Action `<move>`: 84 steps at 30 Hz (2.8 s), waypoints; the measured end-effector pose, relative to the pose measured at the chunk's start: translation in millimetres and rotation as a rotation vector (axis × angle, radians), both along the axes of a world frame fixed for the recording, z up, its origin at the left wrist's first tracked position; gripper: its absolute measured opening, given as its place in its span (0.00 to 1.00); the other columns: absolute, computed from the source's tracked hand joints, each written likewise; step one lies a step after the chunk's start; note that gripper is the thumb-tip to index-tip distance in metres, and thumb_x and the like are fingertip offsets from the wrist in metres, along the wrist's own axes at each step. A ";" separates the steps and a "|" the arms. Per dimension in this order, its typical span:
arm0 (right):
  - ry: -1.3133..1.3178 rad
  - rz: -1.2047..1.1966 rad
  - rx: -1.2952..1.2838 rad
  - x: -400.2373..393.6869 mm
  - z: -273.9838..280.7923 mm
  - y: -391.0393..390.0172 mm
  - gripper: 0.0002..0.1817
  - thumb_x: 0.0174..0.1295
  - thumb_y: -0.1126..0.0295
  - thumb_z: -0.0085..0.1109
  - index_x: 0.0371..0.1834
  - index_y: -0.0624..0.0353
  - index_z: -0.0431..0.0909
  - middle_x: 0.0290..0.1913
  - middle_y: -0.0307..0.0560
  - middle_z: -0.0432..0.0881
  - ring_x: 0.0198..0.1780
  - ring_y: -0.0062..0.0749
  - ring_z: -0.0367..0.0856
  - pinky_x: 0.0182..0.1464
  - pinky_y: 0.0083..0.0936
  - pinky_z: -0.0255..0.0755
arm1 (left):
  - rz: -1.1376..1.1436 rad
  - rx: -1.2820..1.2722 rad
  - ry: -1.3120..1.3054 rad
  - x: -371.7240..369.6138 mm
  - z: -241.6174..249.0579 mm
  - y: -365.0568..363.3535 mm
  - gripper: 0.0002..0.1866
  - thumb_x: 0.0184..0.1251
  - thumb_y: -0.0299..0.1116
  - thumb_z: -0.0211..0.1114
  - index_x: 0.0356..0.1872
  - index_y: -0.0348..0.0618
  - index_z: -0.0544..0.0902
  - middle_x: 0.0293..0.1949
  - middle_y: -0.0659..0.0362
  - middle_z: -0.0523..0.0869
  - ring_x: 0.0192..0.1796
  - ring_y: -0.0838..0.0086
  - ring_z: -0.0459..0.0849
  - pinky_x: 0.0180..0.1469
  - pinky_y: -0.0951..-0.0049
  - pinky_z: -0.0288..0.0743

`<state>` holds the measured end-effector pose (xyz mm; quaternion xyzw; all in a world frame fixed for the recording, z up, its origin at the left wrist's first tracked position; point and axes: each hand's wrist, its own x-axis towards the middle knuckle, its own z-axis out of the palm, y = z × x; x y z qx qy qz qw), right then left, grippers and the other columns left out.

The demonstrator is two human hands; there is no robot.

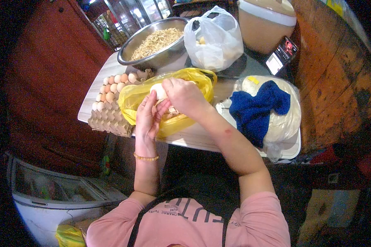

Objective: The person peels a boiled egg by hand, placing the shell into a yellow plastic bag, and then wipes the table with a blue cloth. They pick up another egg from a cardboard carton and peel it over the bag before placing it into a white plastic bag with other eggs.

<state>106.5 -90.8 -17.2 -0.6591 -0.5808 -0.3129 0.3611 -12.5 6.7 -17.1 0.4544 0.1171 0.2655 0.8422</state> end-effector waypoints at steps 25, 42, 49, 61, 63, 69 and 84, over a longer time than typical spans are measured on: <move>0.304 0.217 0.187 0.6 14.1 -2.3 0.08 0.63 0.67 0.57 0.34 0.60 0.76 0.35 0.51 0.80 0.35 0.50 0.80 0.34 0.38 0.74 | -0.028 0.009 -0.006 -2.4 12.3 -0.9 0.16 0.71 0.36 0.58 0.52 0.35 0.75 0.46 0.52 0.83 0.46 0.59 0.86 0.49 0.68 0.83; 0.142 0.009 0.200 10.2 10.0 -3.8 0.06 0.62 0.70 0.56 0.30 0.59 0.72 0.25 0.52 0.77 0.30 0.46 0.80 0.29 0.36 0.74 | -0.065 -0.040 -0.010 -6.0 15.1 -0.5 0.16 0.70 0.34 0.59 0.51 0.33 0.75 0.46 0.49 0.83 0.48 0.55 0.85 0.52 0.64 0.82; 0.337 0.172 0.162 3.1 15.3 -4.8 0.07 0.63 0.69 0.57 0.35 0.63 0.78 0.31 0.53 0.79 0.33 0.50 0.79 0.35 0.36 0.72 | -0.063 -0.118 -0.098 -4.8 8.7 11.8 0.13 0.69 0.33 0.59 0.47 0.33 0.76 0.48 0.49 0.82 0.50 0.52 0.84 0.53 0.63 0.82; 0.230 0.189 0.235 3.3 8.5 0.6 0.04 0.60 0.75 0.59 0.35 0.65 0.78 0.31 0.54 0.80 0.32 0.50 0.80 0.34 0.36 0.73 | -0.045 -0.018 -0.062 -5.8 11.3 4.4 0.11 0.70 0.32 0.58 0.46 0.35 0.76 0.45 0.51 0.83 0.49 0.54 0.84 0.52 0.65 0.82; 0.191 0.162 0.259 2.0 8.3 0.0 0.03 0.60 0.76 0.59 0.34 0.65 0.77 0.30 0.55 0.80 0.32 0.50 0.80 0.34 0.37 0.73 | -0.053 -0.018 -0.067 -4.8 6.7 6.5 0.11 0.70 0.32 0.58 0.46 0.35 0.76 0.46 0.51 0.83 0.49 0.55 0.85 0.52 0.64 0.82; 0.274 0.101 0.304 0.0 13.0 -2.3 0.04 0.62 0.74 0.55 0.32 0.63 0.74 0.29 0.55 0.79 0.32 0.51 0.79 0.35 0.40 0.73 | -0.058 -0.088 -0.059 -2.9 12.9 0.8 0.11 0.69 0.32 0.59 0.46 0.35 0.77 0.44 0.53 0.83 0.49 0.53 0.84 0.53 0.62 0.82; 0.352 -0.051 0.168 19.2 -20.4 18.3 0.11 0.61 0.64 0.52 0.25 0.58 0.78 0.28 0.50 0.79 0.34 0.47 0.80 0.34 0.38 0.73 | -0.113 0.042 -0.146 3.3 11.7 35.3 0.25 0.71 0.37 0.56 0.60 0.26 0.67 0.61 0.40 0.71 0.64 0.55 0.72 0.70 0.62 0.66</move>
